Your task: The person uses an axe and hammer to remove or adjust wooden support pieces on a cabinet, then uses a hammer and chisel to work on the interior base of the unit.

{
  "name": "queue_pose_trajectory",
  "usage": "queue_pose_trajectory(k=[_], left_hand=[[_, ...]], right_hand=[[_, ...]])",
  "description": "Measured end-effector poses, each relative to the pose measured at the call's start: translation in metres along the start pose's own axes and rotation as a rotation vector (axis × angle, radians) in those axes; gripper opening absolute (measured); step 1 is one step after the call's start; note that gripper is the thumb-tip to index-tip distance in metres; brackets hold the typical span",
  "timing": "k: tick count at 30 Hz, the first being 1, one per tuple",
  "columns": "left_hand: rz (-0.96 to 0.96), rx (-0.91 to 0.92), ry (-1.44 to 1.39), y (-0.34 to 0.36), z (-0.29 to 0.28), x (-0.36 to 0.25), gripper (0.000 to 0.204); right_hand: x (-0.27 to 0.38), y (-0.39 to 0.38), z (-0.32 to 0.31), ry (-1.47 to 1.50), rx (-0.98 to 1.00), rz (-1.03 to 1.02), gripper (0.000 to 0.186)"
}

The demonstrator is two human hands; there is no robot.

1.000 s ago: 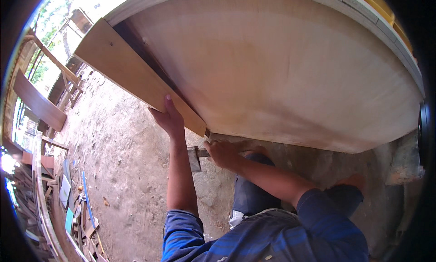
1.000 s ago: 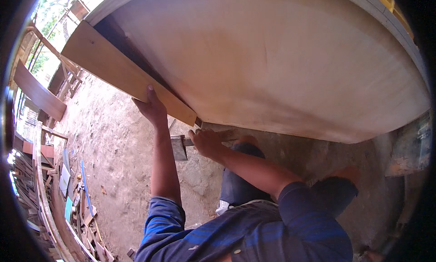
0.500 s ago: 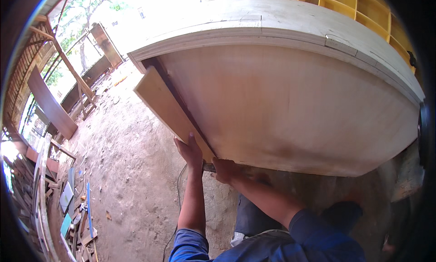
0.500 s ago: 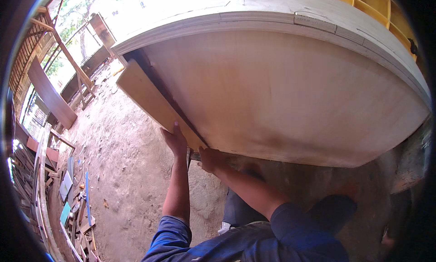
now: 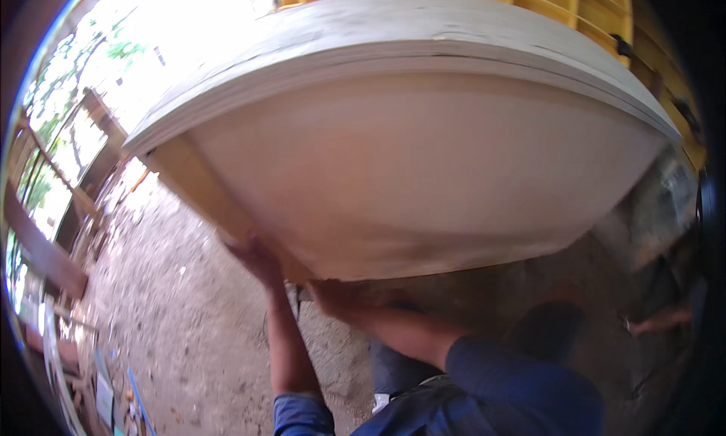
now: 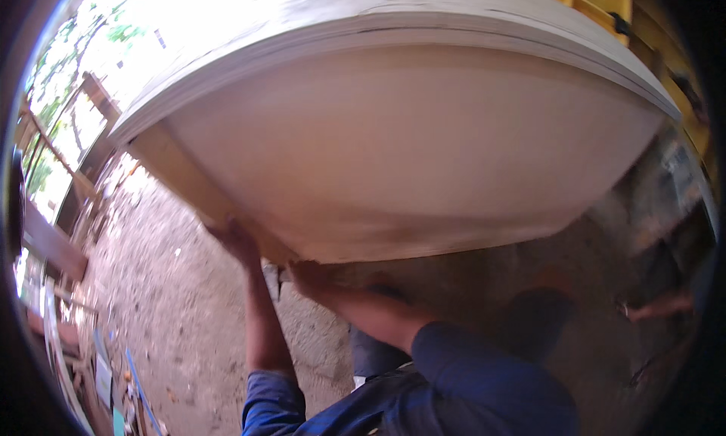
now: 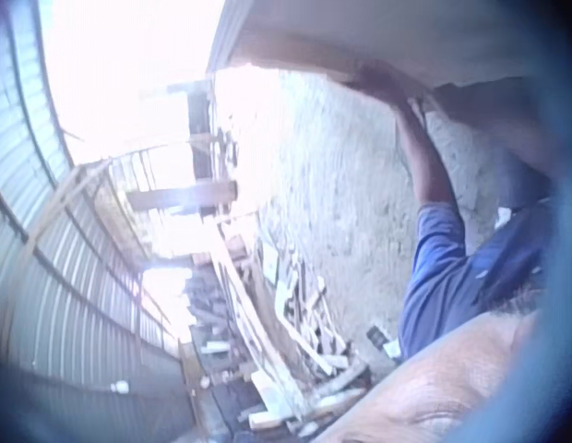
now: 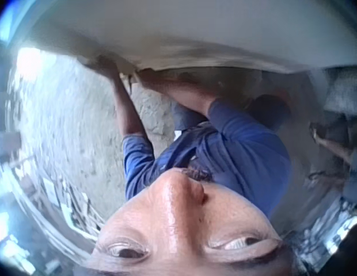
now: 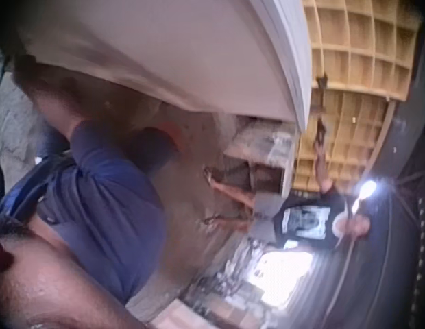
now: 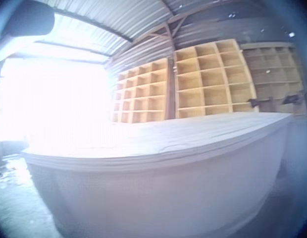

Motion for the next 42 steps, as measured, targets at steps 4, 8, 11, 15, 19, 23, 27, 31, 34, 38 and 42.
queue_pose_trajectory(k=[4, 8, 11, 15, 19, 23, 27, 31, 34, 38, 42], left_hand=[[0.056, -0.019, 0.061, 0.001, 0.0, -0.009, 0.072], [0.179, -0.004, 0.18, 0.003, 0.001, -0.023, 0.066], [0.072, 0.019, 0.143, 0.004, -0.002, -0.011, 0.065], [0.019, 0.057, 0.032, 0.0, -0.006, -0.001, 0.064], [-0.038, 0.061, 0.078, -0.019, -0.03, -0.006, 0.063], [-0.032, -0.191, 0.26, -0.047, -0.1, -0.052, 0.044], [0.282, -0.162, 0.393, -0.034, -0.149, -0.129, 0.036], [0.294, -0.001, 0.445, -0.001, -0.179, -0.162, 0.037], [0.162, -0.024, 0.41, 0.023, -0.206, -0.179, 0.037], [0.122, -0.083, 0.379, 0.063, -0.21, -0.218, 0.038], [0.2, 0.003, 0.396, 0.112, -0.139, -0.274, 0.038]], right_hand=[[-0.004, 0.004, 0.005, 0.02, -0.083, -0.002, 0.02], [-0.008, -0.011, -0.014, -0.055, -0.021, -0.06, 0.032], [-0.029, -0.047, -0.054, -0.025, 0.03, -0.068, 0.04], [-0.075, -0.107, -0.146, 0.043, -0.051, 0.097, 0.05], [-0.093, -0.168, -0.282, 0.07, -0.282, 0.06, 0.053], [-0.074, -0.237, -0.431, 0.033, -0.66, -0.005, 0.053], [-0.04, -0.292, -0.548, -0.348, -0.973, 0.034, 0.055], [-0.046, -0.287, -0.629, -0.603, -0.988, 0.116, 0.059], [-0.109, -0.259, -0.665, -0.473, -0.802, 0.385, 0.058], [-0.149, -0.216, -0.696, -0.668, -0.692, 0.333, 0.059], [-0.203, -0.201, -0.702, -0.734, -0.593, 0.453, 0.056]])
Point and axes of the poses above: each hand's wrist, its own y-axis towards the middle knuckle, its own z-axis out of the palm, x = y × z, the point moved 10 cm from there along y, towards the middle knuckle, and after that the axes turned 8 degrees about -y, right-handed, at the moved point
